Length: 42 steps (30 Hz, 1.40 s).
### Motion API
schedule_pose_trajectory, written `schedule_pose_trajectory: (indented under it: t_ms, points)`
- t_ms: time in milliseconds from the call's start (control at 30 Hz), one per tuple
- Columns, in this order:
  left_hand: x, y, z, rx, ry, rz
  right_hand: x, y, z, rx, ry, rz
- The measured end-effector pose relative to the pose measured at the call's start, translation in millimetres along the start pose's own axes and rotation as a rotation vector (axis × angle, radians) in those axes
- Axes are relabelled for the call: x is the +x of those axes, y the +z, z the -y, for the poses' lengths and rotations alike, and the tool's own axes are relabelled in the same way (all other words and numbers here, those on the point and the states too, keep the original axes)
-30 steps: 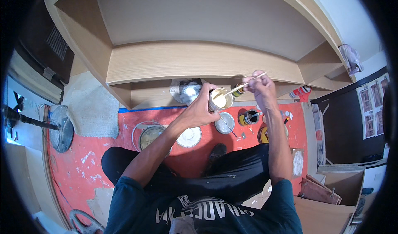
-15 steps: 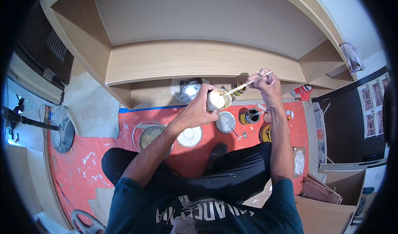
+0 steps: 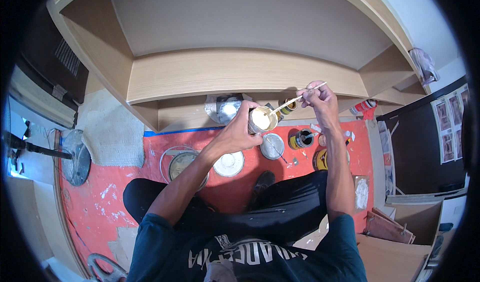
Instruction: The person sits on the floor and mixes paint in a small container using a wooden stick. They then use a cloth to wipe the edge of a wooden cabinet before returning to mix the paint again.
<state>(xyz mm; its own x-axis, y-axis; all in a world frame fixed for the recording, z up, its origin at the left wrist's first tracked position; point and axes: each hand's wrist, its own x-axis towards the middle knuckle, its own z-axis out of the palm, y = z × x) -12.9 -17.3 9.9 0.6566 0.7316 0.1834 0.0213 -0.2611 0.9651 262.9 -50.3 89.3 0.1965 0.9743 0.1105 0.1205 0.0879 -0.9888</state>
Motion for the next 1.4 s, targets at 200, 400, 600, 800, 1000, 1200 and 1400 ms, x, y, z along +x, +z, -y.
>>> schedule_pose_trajectory:
  t_ms: [200,400,600,800,1000,1200,1400]
  points:
    - [1,2,-1,-0.008,0.012,-0.007,-2,-7,0,-0.012,-0.02,-0.025]
    - [-2,-4,-6,-0.034,-0.01,0.03,-1,-10,2,-0.016,-0.045,-0.062]
    - [-28,-10,-35,-0.102,0.051,0.053,-19,-1,12,0.023,-0.163,-0.366]
    - [-65,6,-115,-0.327,0.118,0.224,-89,110,-63,0.108,-0.137,-0.43]
    - [-58,18,-119,-0.127,0.253,0.187,-101,218,-83,0.251,-0.308,-0.337]
    - [-69,6,-121,-0.045,0.222,0.139,-90,231,-95,0.195,-0.396,-0.344]
    - [-73,4,-109,-0.184,0.148,0.173,-86,251,-89,0.198,-0.406,-0.389]
